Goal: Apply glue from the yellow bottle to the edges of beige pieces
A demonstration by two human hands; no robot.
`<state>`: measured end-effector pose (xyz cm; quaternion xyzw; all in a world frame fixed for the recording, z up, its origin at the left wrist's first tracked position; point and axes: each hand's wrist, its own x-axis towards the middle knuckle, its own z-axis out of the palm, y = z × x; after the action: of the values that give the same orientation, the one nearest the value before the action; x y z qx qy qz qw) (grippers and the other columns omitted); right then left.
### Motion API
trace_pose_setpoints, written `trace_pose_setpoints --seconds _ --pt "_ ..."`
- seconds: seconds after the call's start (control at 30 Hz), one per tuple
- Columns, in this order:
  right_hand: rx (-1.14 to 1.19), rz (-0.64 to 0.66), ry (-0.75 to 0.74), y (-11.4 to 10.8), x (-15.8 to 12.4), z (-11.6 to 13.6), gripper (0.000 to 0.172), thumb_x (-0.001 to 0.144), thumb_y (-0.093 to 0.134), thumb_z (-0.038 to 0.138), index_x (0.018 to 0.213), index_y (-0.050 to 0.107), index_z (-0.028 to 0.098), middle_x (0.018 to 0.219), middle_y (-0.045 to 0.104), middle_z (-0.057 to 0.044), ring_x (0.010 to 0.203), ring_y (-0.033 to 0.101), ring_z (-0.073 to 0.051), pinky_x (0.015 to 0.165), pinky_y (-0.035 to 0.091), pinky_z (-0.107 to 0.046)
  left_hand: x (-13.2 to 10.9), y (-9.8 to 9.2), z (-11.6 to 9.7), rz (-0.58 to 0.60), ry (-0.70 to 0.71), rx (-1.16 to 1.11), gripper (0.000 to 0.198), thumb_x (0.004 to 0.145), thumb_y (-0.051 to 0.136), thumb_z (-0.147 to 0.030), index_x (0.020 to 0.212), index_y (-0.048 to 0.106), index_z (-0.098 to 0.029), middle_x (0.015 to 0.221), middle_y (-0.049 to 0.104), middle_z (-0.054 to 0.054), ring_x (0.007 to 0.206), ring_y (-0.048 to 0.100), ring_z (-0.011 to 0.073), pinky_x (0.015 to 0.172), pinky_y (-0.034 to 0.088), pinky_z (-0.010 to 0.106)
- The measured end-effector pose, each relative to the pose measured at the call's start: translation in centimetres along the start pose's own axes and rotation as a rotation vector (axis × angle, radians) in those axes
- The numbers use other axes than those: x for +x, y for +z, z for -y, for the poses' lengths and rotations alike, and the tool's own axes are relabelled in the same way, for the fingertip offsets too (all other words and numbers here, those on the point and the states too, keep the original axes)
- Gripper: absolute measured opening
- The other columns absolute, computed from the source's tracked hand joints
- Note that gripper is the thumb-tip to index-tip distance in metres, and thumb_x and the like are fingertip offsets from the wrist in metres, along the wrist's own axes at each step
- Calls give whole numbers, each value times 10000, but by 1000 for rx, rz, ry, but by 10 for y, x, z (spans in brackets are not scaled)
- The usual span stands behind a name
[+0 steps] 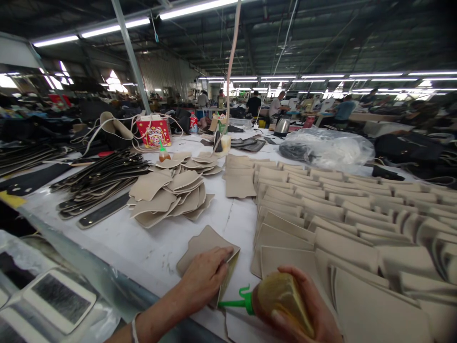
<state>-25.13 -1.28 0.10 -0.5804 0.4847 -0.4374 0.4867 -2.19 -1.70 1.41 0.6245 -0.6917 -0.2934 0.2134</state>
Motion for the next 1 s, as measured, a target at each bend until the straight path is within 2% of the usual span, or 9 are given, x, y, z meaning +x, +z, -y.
trace_pose_setpoints --seconds 0.17,0.3,0.4,0.6,0.8,0.93,1.0 --pt "-61 -85 -10 -2 3 0 565 715 696 515 1179 484 273 1026 622 17 866 624 -185 790 461 -245 0 2 0 -10 3 -3 426 902 350 -211 1266 571 -188 1235 624 33 1139 569 193 1036 401 317" --pt "-47 -44 -93 0 2 -3 479 717 683 440 1137 523 274 994 629 27 848 626 -185 781 464 -254 0 2 0 -8 17 2 433 900 349 -207 1275 565 -197 1257 613 29 1149 565 188 1043 401 314" --pt "-58 -36 -74 -1 5 0 510 719 686 461 1158 510 270 999 627 21 851 627 -190 772 464 -258 0 2 1 -12 17 8 436 902 345 -211 1279 564 -199 1269 607 28 1157 562 190 1049 399 321" --pt "-143 -169 -83 -3 13 8 541 716 694 522 1157 510 268 1101 594 6 940 600 -200 831 444 -256 1 2 1 -2 4 28 438 905 340 -215 1283 561 -187 1235 623 42 1141 571 202 1038 409 336" --pt "-14 -47 -37 -2 9 2 550 724 679 512 1174 489 259 991 629 11 806 637 -192 740 479 -264 3 2 0 -7 14 13 442 895 342 -200 1278 560 -184 1247 618 36 1147 568 186 1044 402 315" --pt "-109 -154 -41 -3 13 8 552 716 688 532 1158 506 256 1044 610 0 885 617 -195 812 460 -259 3 2 -1 -4 3 10 441 896 337 -201 1272 566 -179 1249 618 39 1151 567 189 1039 400 308" --pt "-84 -137 -20 -1 13 9 579 706 693 553 1160 498 252 1022 623 -5 857 623 -198 794 469 -263 3 3 -2 -4 -8 0 443 895 337 -200 1273 567 -182 1252 616 39 1149 567 190 1034 397 302"
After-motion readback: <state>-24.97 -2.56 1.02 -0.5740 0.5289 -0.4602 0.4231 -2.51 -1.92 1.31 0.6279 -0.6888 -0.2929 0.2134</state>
